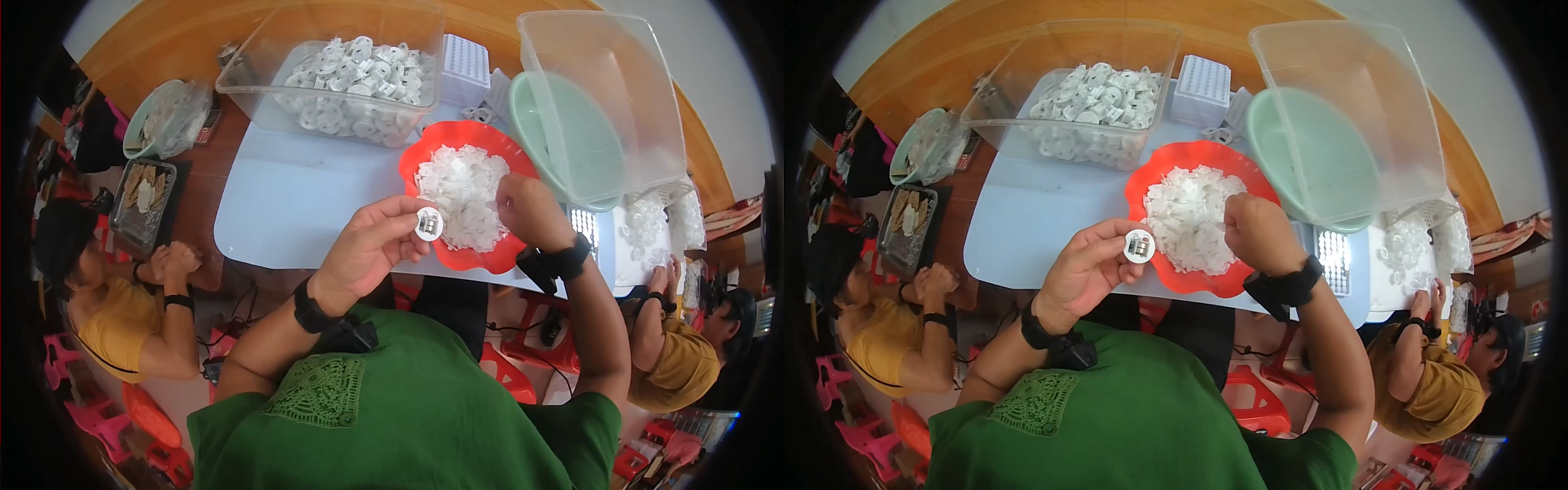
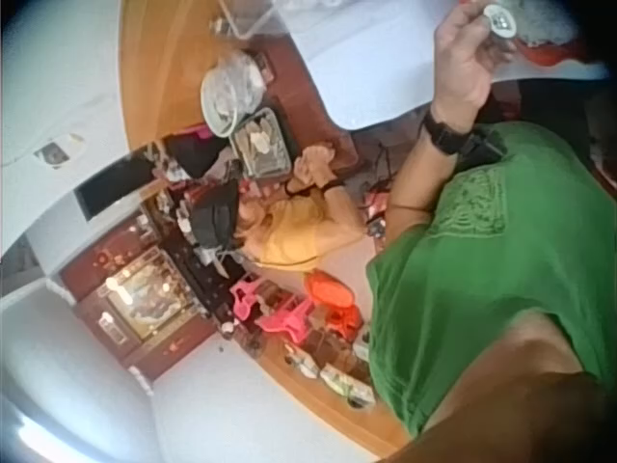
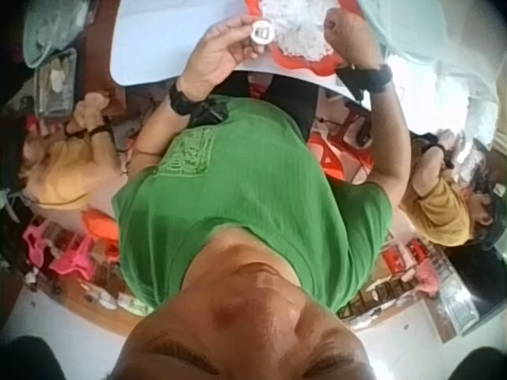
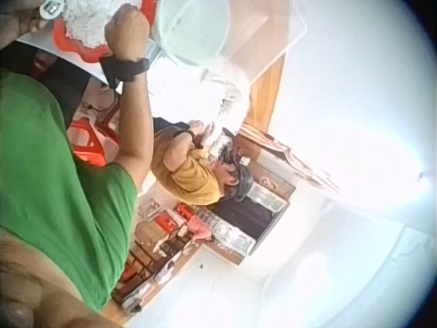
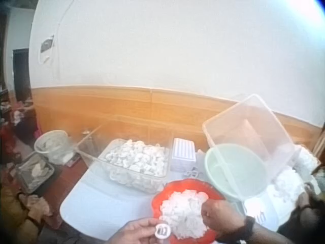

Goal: The person is seen assembling small electronic components into a white plastic housing.

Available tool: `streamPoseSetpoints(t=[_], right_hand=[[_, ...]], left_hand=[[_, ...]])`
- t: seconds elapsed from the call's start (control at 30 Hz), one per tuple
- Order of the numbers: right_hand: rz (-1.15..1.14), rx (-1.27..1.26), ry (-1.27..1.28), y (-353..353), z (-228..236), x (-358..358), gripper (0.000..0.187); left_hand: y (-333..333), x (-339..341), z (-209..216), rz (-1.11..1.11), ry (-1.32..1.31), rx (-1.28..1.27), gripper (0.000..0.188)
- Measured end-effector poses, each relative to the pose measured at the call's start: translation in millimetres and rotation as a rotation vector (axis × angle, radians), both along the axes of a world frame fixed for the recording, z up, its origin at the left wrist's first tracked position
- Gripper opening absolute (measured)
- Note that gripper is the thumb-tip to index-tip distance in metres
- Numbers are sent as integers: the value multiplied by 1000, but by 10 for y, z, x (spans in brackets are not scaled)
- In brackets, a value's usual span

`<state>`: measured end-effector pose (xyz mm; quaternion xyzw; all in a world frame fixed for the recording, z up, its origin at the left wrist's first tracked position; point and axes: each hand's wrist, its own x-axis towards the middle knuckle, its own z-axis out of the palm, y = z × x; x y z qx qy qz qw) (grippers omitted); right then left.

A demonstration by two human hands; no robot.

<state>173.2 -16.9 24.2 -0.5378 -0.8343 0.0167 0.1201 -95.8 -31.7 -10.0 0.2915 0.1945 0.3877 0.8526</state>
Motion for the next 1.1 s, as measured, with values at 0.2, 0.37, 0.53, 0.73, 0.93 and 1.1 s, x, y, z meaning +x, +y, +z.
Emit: streamPoseSetpoints(t=[0.2,0.37,0.53,0.73,0.93,1.1], right_hand=[[-249,-544,844,-196,283,-46,7],[-196,-630,1433,-415,357,-171,7],[-202,-594,1474,-533,328,-260,8],[-258,-420,1409,-652,331,-439,17],[-134,-211,1206,-768,220,-470,22],[-131,-199,1142,-843,261,-497,19]], left_hand=[[1,66,20,-37,-37,16,28],[-45,165,103,-86,1,33,29],[-55,284,138,-153,2,72,29],[-84,352,123,-166,-29,45,28],[-83,386,130,-162,-53,74,28],[-82,387,85,-171,-102,68,29]])
